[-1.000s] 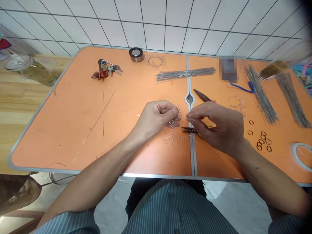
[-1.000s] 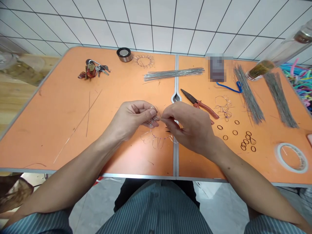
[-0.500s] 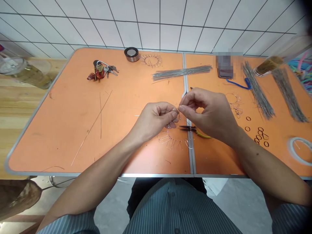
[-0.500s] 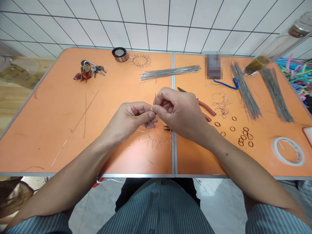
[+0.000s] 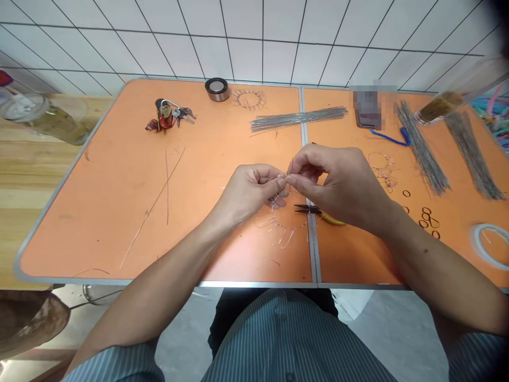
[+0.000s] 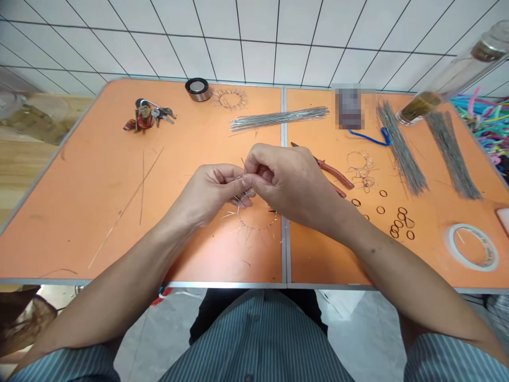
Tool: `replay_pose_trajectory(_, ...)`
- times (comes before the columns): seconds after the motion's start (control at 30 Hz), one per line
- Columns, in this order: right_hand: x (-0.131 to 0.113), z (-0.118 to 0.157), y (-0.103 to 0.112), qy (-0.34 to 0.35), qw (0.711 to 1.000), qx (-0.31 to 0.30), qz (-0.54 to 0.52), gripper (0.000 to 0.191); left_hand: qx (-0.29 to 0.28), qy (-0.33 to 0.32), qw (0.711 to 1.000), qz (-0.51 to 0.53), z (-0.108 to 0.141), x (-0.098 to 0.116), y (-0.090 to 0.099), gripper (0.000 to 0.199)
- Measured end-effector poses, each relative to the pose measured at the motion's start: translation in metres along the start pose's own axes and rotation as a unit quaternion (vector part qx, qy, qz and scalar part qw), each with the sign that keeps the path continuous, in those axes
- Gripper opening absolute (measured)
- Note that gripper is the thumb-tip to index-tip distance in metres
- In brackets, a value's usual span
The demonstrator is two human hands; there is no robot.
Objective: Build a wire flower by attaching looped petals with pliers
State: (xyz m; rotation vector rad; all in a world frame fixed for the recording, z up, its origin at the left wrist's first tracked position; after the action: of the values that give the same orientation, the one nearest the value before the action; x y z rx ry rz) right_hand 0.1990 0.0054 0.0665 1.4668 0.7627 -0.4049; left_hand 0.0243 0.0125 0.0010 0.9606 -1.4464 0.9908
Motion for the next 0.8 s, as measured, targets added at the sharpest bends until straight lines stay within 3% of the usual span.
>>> replay_pose_trajectory(0.3, 0.006, -0.015, -0.001, -0.079, 0.991, 0.002, -0.112, 0.015, -0.004, -0.03, 1.0, -0.002, 0.001, 0.004, 0.0, 0.01)
replay_pose_trajectory(0.63, 0.02, -0.021, -0.007, -0.127, 0.966, -0.068, -0.216, 0.017, -0.049, -0.028, 0.998, -0.015, 0.003, 0.003, -0.003, 0.024)
replay_pose_trajectory(0.8, 0.022, -0.023, -0.011, -0.15, 0.959, -0.079, -0.228, 0.017, -0.036, -0.041, 0.998, -0.025, 0.002, 0.001, -0.004, 0.018)
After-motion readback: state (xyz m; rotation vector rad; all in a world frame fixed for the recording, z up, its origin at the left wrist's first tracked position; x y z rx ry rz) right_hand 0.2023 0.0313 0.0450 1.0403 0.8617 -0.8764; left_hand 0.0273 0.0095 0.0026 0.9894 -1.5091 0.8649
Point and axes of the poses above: each hand's wrist, its own z-axis away from the middle knuckle, its own y-axis out of the back of the hand, x = y × z, the point moved 4 cm from there along -z, towards the middle knuckle, and after that the axes turned 15 degrees about -y, right-handed, at the moved point
